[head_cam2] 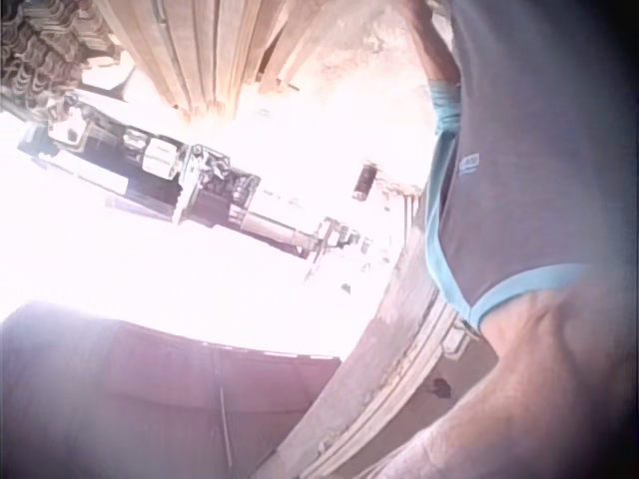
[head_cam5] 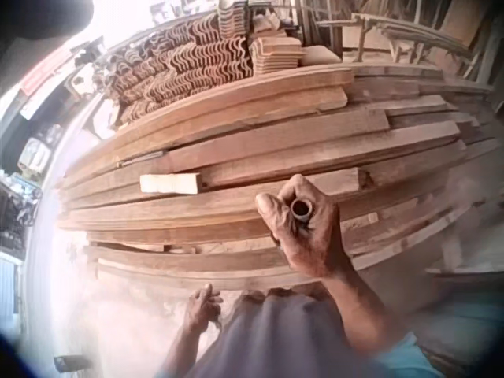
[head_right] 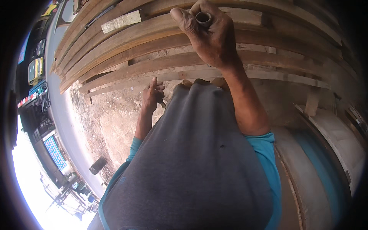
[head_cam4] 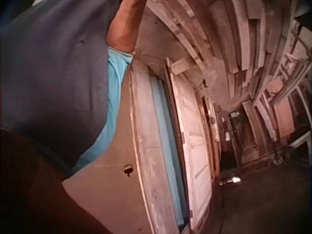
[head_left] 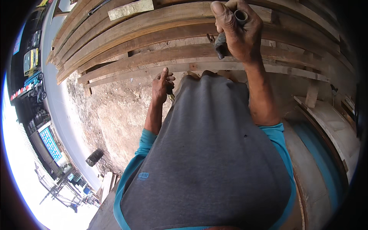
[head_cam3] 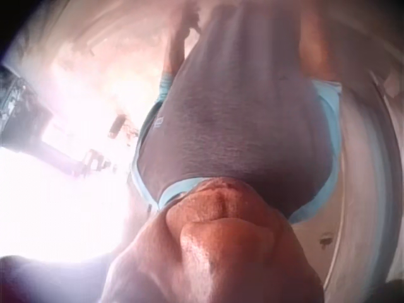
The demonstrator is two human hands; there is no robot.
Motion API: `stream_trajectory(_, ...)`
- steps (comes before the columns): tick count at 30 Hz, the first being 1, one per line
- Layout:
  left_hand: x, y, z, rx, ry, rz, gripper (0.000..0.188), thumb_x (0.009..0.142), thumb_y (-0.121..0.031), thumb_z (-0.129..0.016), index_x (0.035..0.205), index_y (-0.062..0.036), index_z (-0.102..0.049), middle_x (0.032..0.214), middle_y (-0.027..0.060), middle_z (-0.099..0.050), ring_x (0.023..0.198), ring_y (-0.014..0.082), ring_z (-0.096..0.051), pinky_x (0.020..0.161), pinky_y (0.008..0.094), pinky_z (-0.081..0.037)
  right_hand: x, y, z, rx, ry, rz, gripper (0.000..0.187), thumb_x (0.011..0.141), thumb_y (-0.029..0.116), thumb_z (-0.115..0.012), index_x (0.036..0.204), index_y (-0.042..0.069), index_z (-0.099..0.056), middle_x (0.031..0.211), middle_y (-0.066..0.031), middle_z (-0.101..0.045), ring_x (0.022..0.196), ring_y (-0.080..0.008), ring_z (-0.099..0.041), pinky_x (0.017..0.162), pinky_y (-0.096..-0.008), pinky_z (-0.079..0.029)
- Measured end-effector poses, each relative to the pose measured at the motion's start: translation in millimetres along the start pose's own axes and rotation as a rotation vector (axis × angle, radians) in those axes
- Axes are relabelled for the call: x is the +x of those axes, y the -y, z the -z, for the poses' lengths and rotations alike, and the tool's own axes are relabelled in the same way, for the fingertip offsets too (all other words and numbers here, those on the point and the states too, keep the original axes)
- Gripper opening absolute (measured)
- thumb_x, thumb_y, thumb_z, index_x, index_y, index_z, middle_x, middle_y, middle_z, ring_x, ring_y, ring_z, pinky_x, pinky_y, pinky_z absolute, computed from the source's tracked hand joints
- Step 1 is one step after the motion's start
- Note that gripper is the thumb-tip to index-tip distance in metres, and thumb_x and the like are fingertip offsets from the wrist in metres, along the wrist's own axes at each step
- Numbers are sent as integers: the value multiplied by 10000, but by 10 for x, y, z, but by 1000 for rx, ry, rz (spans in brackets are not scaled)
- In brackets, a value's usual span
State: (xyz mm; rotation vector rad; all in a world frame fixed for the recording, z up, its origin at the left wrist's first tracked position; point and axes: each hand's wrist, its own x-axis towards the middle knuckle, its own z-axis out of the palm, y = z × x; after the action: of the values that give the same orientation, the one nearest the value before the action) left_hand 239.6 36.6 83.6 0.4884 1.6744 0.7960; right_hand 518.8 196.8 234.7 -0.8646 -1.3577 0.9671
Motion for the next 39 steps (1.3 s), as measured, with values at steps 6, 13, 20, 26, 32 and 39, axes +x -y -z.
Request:
stream_trajectory(6,-300,303,-491,-111,-55,-7,516,927,-508,-709,1012,-3,-646,804,41,-667,618,82,-561,535,227,-416,-29,-261,386,179,-42,6,405,979,302,-690,688,70,-528,542,43,-495,516,-47,-473,491,-245,-384)
stream_trajectory(13,-406,424,-781,36,-155,-58,419,936,-455,-718,963,-43,-653,739,-4,-626,618,53,-529,551,221,-413,-9,-457,1016,577,-401,-145,318,999,247,-486,718,103,-446,615,-39,-453,569,-180,-455,704,-409,-458)
stream_trajectory(20,-175,336,-714,-272,-169,-164,514,980,-471,-652,1059,33,-583,766,46,-598,629,117,-570,551,254,-460,-532,-1350,1691,500,-735,-464,361,964,388,-662,909,41,-578,903,-98,-607,917,-261,-636,904,-465,-554)
stream_trajectory(26,-48,29,-552,-352,-228,-192,545,1001,-524,-590,1037,20,-585,734,28,-569,605,114,-543,547,258,-448,-771,-1482,2045,313,-520,-787,573,937,533,-663,1209,41,-546,991,-99,-619,900,-216,-669,741,-362,-573)
stream_trajectory(32,167,-104,-206,-418,-130,-180,504,1008,-476,-606,1023,28,-600,723,31,-581,602,115,-550,562,250,-461,-1004,-1453,2074,283,-526,-926,534,956,546,-634,1164,55,-595,918,-96,-644,791,-216,-661,656,-340,-527)
stream_trajectory(39,201,-102,119,-344,-163,-167,473,976,-443,-672,1031,23,-614,758,47,-620,628,103,-571,556,235,-456,-900,-769,1806,347,-319,-826,573,981,496,-578,1332,44,-542,906,-76,-612,828,-198,-643,721,-358,-533)
